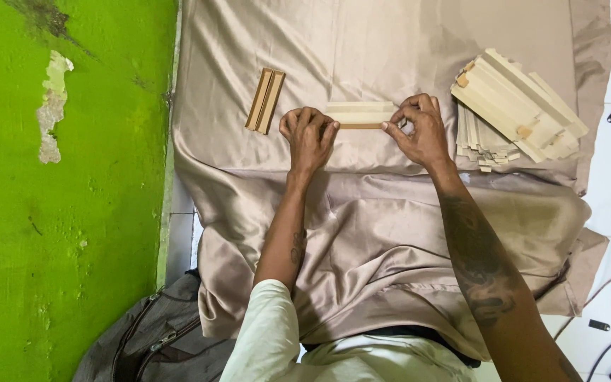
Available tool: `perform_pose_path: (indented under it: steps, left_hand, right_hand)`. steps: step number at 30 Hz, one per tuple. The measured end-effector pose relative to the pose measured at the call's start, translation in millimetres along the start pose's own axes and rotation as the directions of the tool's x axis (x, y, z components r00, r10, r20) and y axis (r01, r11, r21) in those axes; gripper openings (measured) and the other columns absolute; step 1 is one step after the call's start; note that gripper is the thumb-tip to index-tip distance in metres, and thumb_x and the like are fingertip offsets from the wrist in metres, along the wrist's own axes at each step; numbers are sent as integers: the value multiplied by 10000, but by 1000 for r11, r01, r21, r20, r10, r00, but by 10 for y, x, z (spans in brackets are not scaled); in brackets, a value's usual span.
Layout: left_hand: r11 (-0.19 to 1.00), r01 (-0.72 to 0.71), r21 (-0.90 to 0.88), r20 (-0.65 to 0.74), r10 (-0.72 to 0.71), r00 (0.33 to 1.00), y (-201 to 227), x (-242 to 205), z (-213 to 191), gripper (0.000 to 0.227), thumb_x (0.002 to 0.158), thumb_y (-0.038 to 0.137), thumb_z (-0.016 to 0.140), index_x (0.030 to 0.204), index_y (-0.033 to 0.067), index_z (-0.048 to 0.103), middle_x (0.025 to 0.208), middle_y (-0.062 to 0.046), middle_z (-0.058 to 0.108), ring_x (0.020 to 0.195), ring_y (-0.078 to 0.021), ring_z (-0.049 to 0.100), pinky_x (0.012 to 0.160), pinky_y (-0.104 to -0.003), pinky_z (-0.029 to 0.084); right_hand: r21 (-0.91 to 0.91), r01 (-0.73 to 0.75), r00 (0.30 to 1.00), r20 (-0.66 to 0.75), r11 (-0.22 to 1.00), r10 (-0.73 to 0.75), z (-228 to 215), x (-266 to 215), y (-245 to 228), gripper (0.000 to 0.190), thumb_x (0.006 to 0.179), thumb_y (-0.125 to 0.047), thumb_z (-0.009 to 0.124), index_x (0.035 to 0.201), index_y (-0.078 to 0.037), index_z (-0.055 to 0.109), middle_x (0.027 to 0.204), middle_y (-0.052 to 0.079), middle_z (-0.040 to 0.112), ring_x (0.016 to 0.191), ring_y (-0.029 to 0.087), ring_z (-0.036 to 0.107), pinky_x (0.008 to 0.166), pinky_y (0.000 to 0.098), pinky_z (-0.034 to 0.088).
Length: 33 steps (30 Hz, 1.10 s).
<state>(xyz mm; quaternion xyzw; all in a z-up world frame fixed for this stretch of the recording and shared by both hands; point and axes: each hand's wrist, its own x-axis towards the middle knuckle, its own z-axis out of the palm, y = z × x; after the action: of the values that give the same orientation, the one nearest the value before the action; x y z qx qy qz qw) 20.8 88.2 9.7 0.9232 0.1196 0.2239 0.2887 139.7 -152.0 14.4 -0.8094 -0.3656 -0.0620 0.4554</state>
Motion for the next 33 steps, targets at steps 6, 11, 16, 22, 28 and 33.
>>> perform_pose_path:
  steps: [6, 11, 16, 22, 28, 33]
  left_hand:
    - [988, 154, -10, -42, -154, 987, -25, -1, 67, 202, 898, 392, 753, 860, 196, 724, 1115, -9, 532, 1217, -301, 385, 1103, -591, 129]
    - [985, 166, -36, -18, -167, 986, -2, -5, -3, 239, 894, 426, 756, 887, 189, 729, 1195, -42, 512, 1262, -336, 362, 1110, -578, 133]
    - [990, 140, -26, -3, -141, 990, 7, 1, -59, 214, 905, 409, 745, 864, 200, 729, 1256, -44, 522, 1290, -348, 337, 1126, -589, 102]
    - [986, 167, -14, -25, -167, 986, -3, -30, -30, 237, 889, 440, 754, 931, 208, 729, 1287, -53, 524, 1312, -347, 350, 1117, -601, 118]
    - [991, 129, 37, -94, -125, 988, -50, -9, -28, 131, 952, 317, 703, 983, 190, 700, 1312, -51, 503, 1328, -341, 327, 1137, -587, 123]
    - [992, -102, 73, -58, 106, 993, -30, -27, 123, 124, 919, 287, 734, 1028, 228, 736, 1341, -43, 508, 1339, -341, 333, 1136, -569, 160]
  right_hand:
    - [-25, 6, 1000, 8, 1000, -5, 51, 1, 71, 201, 920, -195, 844, 810, -94, 709, 1075, 145, 577, 1042, 367, 552, 953, 452, 444]
    - [-5, 7, 1000, -5, 1000, -8, 29, -8, 36, 212, 891, -224, 878, 805, -115, 717, 1073, 131, 574, 1038, 355, 557, 943, 440, 447]
    - [-15, 22, 1000, 7, 1000, -22, 65, -20, 74, 211, 901, -205, 873, 803, -99, 720, 1087, 151, 581, 1041, 373, 559, 934, 456, 454]
    - [-18, 4, 1000, 30, 1000, -3, 39, -22, 51, 241, 923, -218, 854, 785, -87, 706, 1085, 154, 578, 1043, 378, 558, 942, 464, 446]
    - [-32, 10, 999, 31, 999, -9, 59, -37, 132, 277, 812, -225, 861, 670, -85, 668, 1096, 149, 588, 1071, 361, 568, 961, 455, 449]
    - [5, -10, 997, 81, 1000, 10, -27, -25, -37, 267, 826, -327, 908, 791, -137, 722, 1136, 126, 568, 1127, 363, 551, 1000, 475, 440]
